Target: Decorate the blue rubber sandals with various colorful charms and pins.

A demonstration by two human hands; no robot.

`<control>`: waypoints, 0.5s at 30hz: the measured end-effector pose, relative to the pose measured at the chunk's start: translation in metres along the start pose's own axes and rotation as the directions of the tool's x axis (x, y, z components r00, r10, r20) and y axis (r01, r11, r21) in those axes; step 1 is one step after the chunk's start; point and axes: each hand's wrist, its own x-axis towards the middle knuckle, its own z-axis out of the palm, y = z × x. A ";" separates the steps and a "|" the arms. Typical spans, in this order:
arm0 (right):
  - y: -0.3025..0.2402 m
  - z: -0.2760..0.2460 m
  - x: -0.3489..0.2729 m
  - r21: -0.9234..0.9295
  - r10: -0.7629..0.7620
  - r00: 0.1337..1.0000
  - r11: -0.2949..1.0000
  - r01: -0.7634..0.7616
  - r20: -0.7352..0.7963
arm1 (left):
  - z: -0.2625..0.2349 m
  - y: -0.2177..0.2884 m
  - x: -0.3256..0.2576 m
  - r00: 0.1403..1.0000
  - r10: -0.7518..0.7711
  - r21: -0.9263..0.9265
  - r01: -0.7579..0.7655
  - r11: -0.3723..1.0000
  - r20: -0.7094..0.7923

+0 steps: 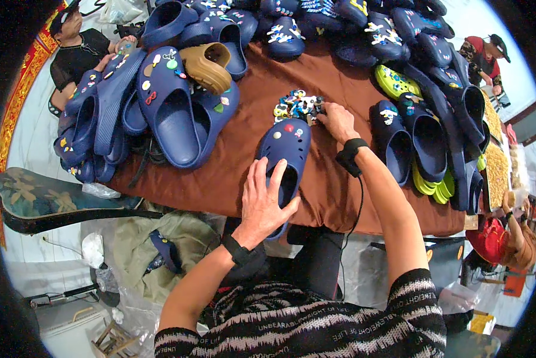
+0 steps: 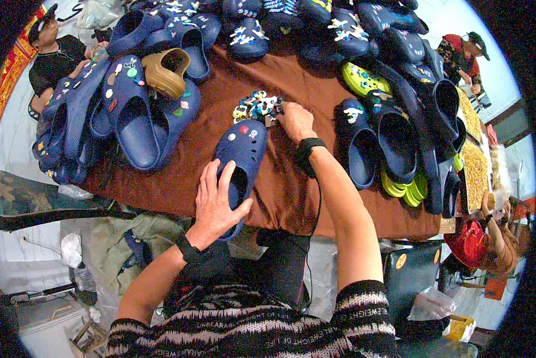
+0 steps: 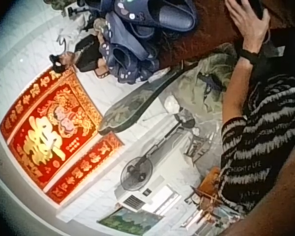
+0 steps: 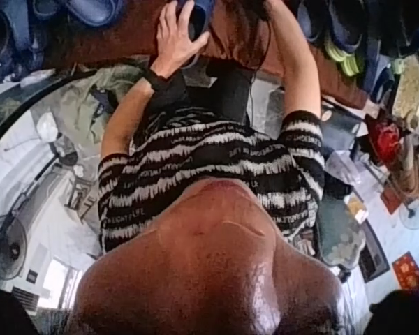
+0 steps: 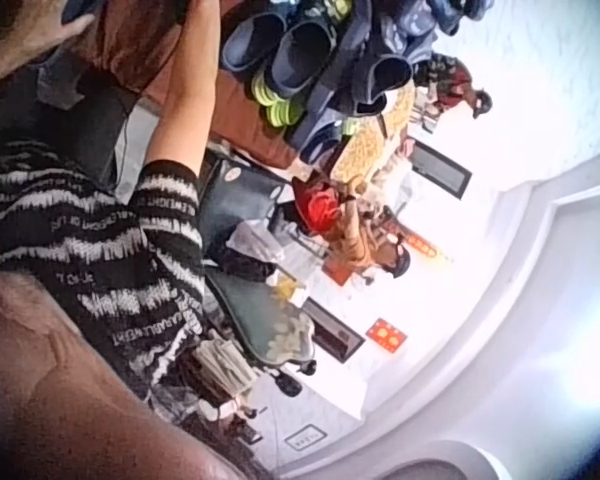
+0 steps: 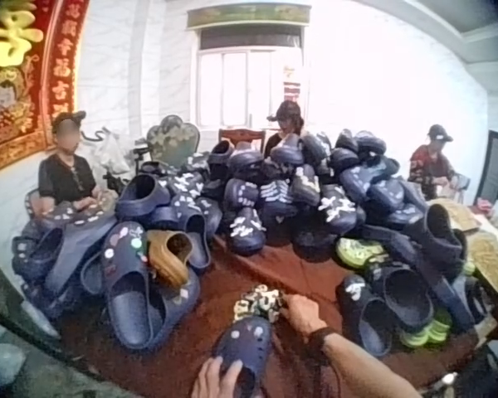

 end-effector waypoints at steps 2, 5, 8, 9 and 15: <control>0.001 0.003 -0.003 0.007 -0.021 0.998 1.000 0.021 -0.067 | 0.000 0.001 0.000 1.000 0.001 -0.003 -0.001 1.000 0.002; 0.005 0.004 -0.008 0.084 -0.039 0.987 0.995 0.053 -0.158 | -0.002 0.003 0.001 1.000 -0.005 -0.011 0.005 1.000 0.011; 0.021 0.005 -0.012 0.267 -0.003 0.990 0.963 0.041 -0.142 | 0.000 0.005 0.003 1.000 -0.001 -0.024 0.001 1.000 0.019; 0.015 0.003 -0.014 0.388 0.009 0.995 0.921 0.029 -0.095 | -0.001 0.003 0.002 1.000 -0.004 -0.013 0.005 1.000 0.018; -0.011 -0.012 -0.063 0.704 0.051 0.997 0.710 -0.001 -0.049 | -0.002 0.003 0.001 1.000 0.001 -0.010 -0.001 1.000 0.009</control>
